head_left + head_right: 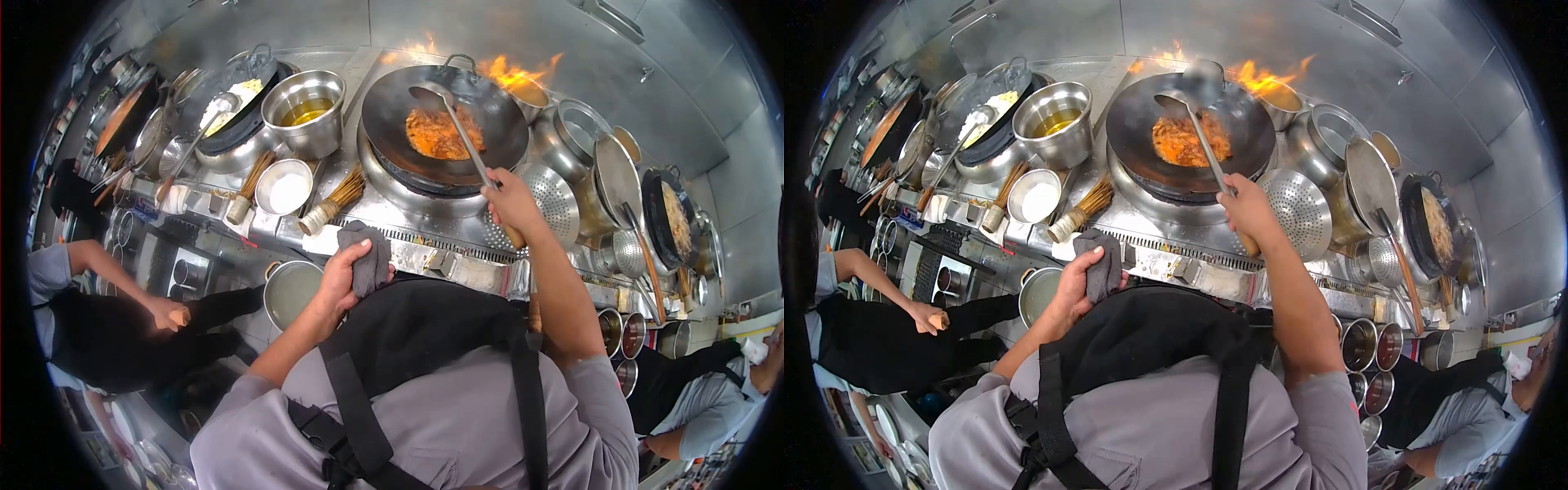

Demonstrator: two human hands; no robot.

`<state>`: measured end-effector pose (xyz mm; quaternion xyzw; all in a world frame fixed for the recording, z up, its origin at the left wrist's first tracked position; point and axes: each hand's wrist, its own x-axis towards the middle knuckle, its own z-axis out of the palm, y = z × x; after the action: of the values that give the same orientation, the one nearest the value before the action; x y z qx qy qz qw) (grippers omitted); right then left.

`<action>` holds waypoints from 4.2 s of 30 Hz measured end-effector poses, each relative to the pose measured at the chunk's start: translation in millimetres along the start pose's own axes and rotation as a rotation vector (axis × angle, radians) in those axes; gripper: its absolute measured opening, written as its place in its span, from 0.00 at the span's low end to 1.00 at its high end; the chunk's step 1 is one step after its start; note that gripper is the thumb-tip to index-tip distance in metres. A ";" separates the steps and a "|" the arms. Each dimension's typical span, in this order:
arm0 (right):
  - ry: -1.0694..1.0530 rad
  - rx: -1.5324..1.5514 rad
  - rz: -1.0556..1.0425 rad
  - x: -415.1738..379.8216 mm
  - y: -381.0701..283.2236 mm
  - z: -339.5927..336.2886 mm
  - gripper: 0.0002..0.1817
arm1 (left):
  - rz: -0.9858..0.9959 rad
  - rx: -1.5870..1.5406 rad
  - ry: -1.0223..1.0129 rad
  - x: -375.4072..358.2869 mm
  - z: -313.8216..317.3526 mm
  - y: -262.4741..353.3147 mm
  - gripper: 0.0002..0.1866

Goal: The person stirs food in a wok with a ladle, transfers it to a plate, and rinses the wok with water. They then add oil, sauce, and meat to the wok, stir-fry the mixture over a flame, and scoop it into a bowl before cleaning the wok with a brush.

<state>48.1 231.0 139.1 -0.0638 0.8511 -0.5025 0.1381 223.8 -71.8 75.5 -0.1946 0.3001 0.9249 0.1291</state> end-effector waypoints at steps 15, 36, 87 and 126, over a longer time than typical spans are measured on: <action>0.043 0.043 0.144 -90.7 18.8 -15.8 0.24 | 0.036 0.055 -0.090 9.1 -2.7 5.9 0.18; 0.060 0.213 0.183 -98.2 31.3 -23.7 0.27 | 0.051 0.086 0.002 12.6 26.4 -2.5 0.21; 0.052 0.201 0.200 -112.1 45.8 -36.7 0.25 | 0.083 0.137 0.030 18.1 13.0 6.1 0.17; 0.062 0.163 0.131 -11.8 21.8 5.4 0.23 | 0.041 -0.088 0.065 199.0 47.8 13.6 0.27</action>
<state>61.6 240.0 119.7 0.0189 0.8137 -0.5616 0.1490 28.2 -29.3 30.9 -0.2240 0.2672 0.9327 0.0916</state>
